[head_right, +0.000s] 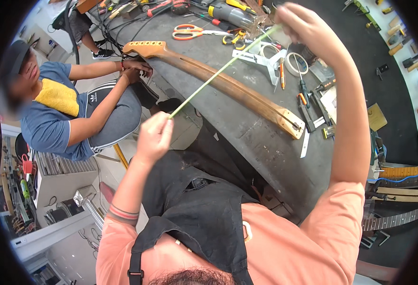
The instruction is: The person applies glue to a groove on a wooden guitar neck and inserts a thin green strip. They then use a screwdriver to adjust a metal plate on the neck while another person sits nearby.
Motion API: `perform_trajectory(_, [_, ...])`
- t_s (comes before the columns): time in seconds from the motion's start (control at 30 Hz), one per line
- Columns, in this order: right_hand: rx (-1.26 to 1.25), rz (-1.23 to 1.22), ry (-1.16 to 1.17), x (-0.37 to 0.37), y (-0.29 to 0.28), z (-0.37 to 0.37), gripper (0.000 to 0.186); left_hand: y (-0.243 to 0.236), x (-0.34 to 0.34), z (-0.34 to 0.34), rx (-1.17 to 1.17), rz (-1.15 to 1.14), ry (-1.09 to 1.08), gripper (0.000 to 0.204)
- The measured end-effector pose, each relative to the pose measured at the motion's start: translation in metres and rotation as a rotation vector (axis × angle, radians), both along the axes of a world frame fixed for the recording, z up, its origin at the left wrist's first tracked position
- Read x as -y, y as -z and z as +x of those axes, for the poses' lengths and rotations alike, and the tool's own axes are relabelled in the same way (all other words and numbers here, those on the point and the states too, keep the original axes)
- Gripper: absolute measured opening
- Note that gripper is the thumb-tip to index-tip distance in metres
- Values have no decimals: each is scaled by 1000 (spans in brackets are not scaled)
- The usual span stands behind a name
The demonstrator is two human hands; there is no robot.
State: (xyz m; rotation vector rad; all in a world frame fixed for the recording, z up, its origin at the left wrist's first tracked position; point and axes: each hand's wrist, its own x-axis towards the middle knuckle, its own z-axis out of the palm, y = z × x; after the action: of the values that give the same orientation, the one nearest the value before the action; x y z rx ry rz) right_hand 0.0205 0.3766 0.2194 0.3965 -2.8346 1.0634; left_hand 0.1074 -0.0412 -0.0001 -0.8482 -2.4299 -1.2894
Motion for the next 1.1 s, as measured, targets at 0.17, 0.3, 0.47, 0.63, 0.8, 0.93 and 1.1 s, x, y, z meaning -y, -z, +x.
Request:
perform_trajectory(0.17, [-51, -210, 22, -19, 0, 71, 20, -65, 41, -8, -272, -205, -49, 6])
perform_trajectory(0.3, [-163, -427, -19, -27, 13, 91, 17, -96, 96, -2, -268, -82, -153, 14])
perform_trajectory(0.47, [-48, -892, -73, 8, -2, 87, 25, -162, 148, 23, -240, 139, -360, 9])
perform_trajectory(0.63, [-100, -1223, -330, 63, -21, 75, 33, -225, 206, 51, -179, 344, -477, 18])
perform_trajectory(0.8, [-325, -1062, -268, 101, -16, 71, 27, -247, 221, 101, -339, 352, -563, 21])
perform_trajectory(0.93, [-553, -912, -157, 123, -3, 79, 22, -244, 220, 126, -455, 412, -628, 21])
perform_trajectory(1.1, [-755, -821, -108, 133, 10, 77, 18, -241, 205, 141, -616, 459, -726, 20])
